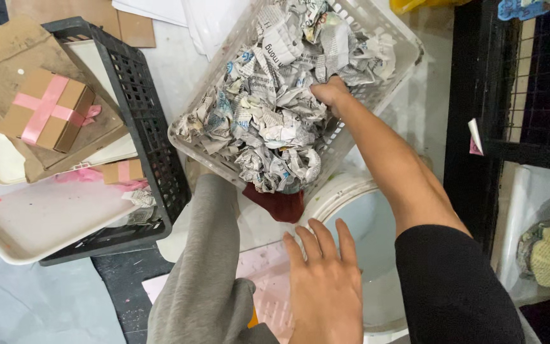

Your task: The person sits on the floor and repeatedly wraps small objects with newspaper sheets, then places the wrapped items into a nearby basket. The person also unwraps some items to rewrap them.

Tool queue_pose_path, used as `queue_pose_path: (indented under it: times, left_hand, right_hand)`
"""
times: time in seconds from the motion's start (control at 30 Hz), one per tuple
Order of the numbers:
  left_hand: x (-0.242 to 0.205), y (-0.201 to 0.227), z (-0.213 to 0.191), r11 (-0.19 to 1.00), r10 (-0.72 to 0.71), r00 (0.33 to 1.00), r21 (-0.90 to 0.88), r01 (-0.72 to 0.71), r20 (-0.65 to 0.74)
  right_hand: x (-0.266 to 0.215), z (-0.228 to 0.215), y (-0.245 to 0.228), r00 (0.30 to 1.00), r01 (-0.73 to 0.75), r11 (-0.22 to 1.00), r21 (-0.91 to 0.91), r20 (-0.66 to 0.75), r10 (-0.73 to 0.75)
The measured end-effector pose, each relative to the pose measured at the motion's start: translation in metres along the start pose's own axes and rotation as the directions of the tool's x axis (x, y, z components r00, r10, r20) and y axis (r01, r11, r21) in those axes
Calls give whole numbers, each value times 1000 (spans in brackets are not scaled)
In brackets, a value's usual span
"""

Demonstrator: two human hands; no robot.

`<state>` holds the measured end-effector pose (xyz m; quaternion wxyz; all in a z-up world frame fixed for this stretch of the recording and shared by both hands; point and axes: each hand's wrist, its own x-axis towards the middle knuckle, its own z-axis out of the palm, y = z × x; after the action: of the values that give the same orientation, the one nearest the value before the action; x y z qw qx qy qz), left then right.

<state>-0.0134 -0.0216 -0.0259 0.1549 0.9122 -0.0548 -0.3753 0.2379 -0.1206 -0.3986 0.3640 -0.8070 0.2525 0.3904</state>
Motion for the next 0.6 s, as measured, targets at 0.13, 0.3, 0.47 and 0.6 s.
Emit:
queue_pose_path:
  times: [0.13, 0.3, 0.47, 0.6]
  left_hand:
    - [-4, -4, 7, 1000, 22, 1000, 12, -22, -20]
    - [-2, -3, 11, 1000, -3, 1000, -17, 3, -26]
    - [-2, -1, 6, 998, 51, 997, 20, -52, 49]
    - [0, -2, 6, 999, 32, 997, 10, -33, 65]
  right_hand:
    - [-19, -8, -9, 982, 51, 971, 235, 165, -91]
    - [-24, 18, -14, 966, 97, 868, 487, 164, -200]
    - [-17, 20, -18, 960, 0, 848, 530, 236, -148]
    - [-9, 9, -14, 842, -250, 867, 432, 538, -25]
